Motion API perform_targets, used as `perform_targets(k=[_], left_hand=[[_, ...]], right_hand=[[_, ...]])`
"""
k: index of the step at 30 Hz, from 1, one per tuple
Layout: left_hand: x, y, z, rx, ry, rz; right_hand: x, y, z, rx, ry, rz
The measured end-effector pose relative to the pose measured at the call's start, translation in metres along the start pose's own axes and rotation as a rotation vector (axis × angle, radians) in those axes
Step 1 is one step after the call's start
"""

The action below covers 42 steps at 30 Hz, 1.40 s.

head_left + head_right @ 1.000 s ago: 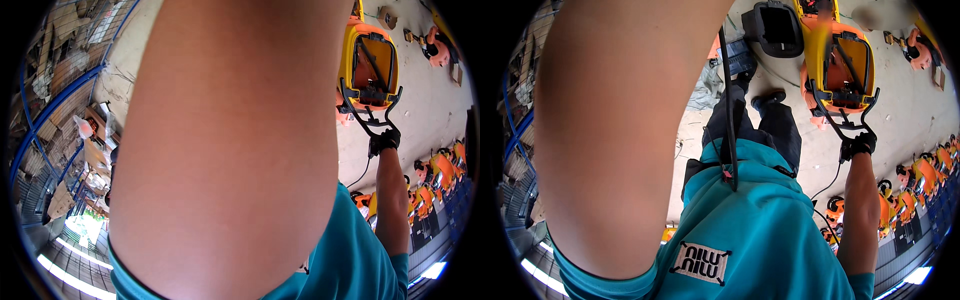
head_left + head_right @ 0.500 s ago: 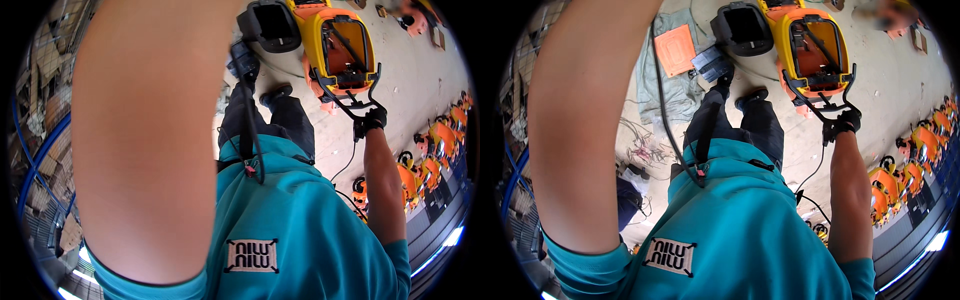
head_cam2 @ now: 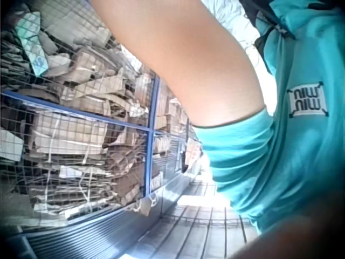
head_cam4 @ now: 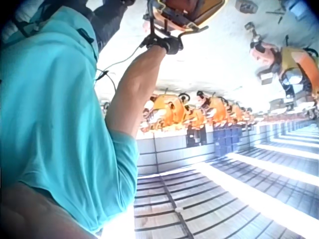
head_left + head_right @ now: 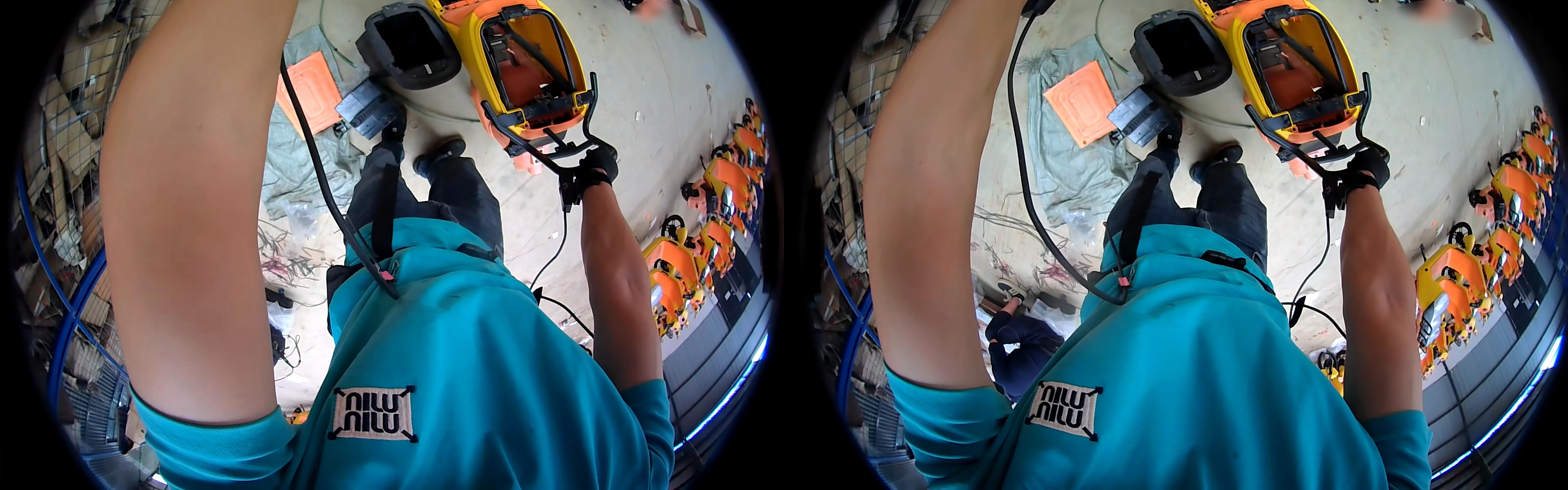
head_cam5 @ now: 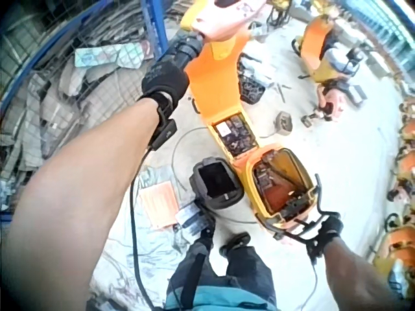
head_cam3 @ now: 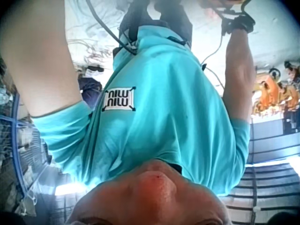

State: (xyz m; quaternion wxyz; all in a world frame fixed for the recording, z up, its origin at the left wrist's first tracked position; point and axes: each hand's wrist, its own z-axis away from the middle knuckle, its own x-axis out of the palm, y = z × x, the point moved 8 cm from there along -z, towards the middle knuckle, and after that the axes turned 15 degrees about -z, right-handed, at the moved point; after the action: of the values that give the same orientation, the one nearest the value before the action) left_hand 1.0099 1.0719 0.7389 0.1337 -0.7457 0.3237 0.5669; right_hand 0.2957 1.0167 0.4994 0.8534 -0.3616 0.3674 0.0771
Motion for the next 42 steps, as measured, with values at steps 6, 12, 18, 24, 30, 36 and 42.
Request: perform_targets(k=[6, 12, 18, 24, 30, 36, 42], left_hand=[[0.003, -0.001, -0.003, 0.064, -0.034, -0.038], [-0.01, 0.009, -0.001, 0.005, -0.088, -0.141], [0.031, 0.0, 0.0, 0.12, 0.112, -0.088], [0.006, 0.004, 0.001, 0.047, -0.012, -0.138], [-0.002, 0.015, 0.003, 0.019, -0.061, -0.115], [-0.007, 0.014, 0.005, -0.01, -0.083, -0.126], [-0.002, 0.007, 0.003, -0.028, -0.042, -0.12]], right_hand=[[0.005, -0.007, 0.018, 0.036, 0.033, 0.022], [0.008, 0.0, -0.018, -0.088, -0.041, 0.185], [0.007, -0.016, 0.018, -0.365, 0.139, 0.634], [-0.012, -0.046, 0.081, -0.102, 0.172, 0.012], [-0.007, -0.039, 0.073, -0.079, 0.186, -0.068], [-0.016, -0.062, 0.1, -0.132, 0.159, -0.003], [-0.01, -0.052, 0.088, -0.07, 0.143, 0.022]])
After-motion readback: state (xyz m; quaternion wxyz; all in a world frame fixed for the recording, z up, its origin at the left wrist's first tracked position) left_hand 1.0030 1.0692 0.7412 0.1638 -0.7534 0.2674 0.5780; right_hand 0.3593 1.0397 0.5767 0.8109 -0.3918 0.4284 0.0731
